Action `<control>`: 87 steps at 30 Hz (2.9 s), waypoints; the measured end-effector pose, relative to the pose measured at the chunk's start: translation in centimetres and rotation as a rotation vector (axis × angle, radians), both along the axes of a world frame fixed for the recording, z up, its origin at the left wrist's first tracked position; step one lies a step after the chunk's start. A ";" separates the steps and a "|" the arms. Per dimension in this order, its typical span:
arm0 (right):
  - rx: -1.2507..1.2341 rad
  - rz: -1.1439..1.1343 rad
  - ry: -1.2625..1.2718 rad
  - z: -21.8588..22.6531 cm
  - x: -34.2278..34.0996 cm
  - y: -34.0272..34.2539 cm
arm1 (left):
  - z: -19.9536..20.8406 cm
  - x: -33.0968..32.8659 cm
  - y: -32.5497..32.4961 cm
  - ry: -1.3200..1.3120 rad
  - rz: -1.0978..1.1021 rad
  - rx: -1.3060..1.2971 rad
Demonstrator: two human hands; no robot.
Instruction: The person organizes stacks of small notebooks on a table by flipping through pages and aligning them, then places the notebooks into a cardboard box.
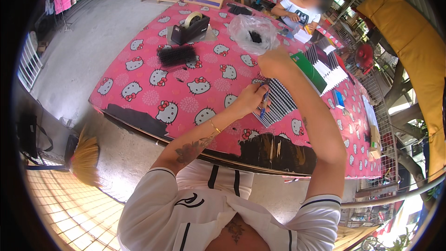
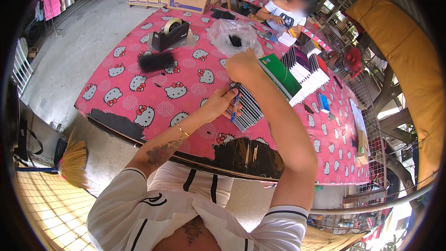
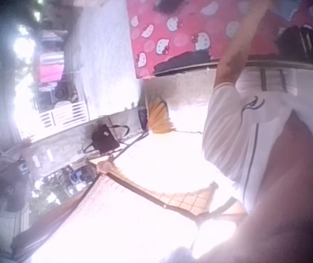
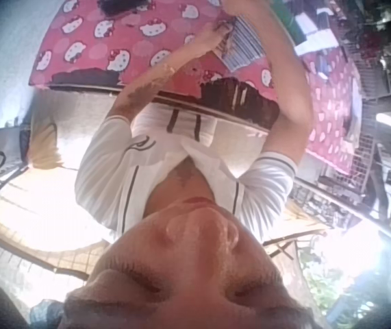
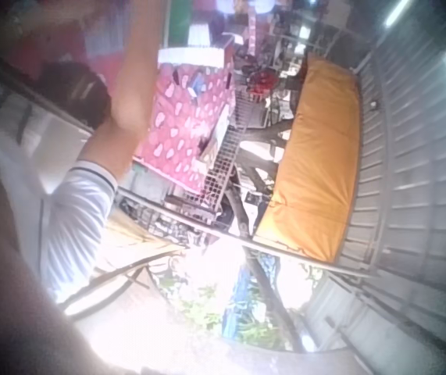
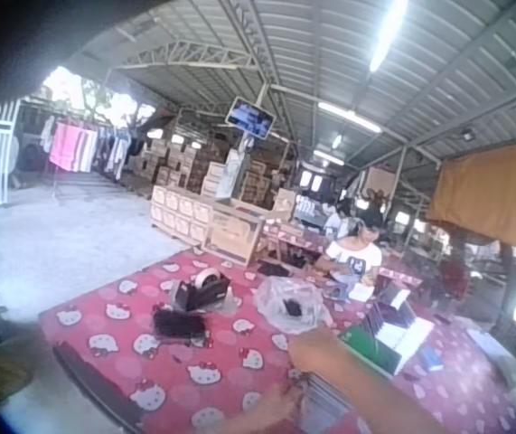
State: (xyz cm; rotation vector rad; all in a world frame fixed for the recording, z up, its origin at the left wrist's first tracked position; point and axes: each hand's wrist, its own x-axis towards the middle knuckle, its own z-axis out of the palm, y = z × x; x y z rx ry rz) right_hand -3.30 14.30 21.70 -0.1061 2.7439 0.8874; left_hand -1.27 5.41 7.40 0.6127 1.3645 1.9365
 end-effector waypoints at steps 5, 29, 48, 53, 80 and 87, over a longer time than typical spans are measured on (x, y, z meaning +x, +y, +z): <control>0.049 0.014 0.004 -0.6 -0.2 0.8 | 0.3 0.1 0.1 0.162 -0.014 -0.037; -0.064 0.093 0.126 -3.2 -0.9 0.9 | -2.1 0.3 -0.2 -0.031 -0.018 -0.038; -0.019 -0.023 -0.018 -4.5 -1.5 1.3 | -2.6 -0.3 0.2 0.110 -0.009 -0.092; -0.056 -0.024 -0.001 -4.3 -1.6 1.3 | -3.5 0.2 -0.3 0.138 -0.012 -0.099; -0.065 -0.051 -0.046 -6.2 -1.8 0.3 | -4.9 0.5 -0.8 0.091 0.001 -0.123; -0.057 -0.039 -0.112 -7.5 -2.3 0.8 | -4.9 0.1 -0.4 0.048 0.019 -0.119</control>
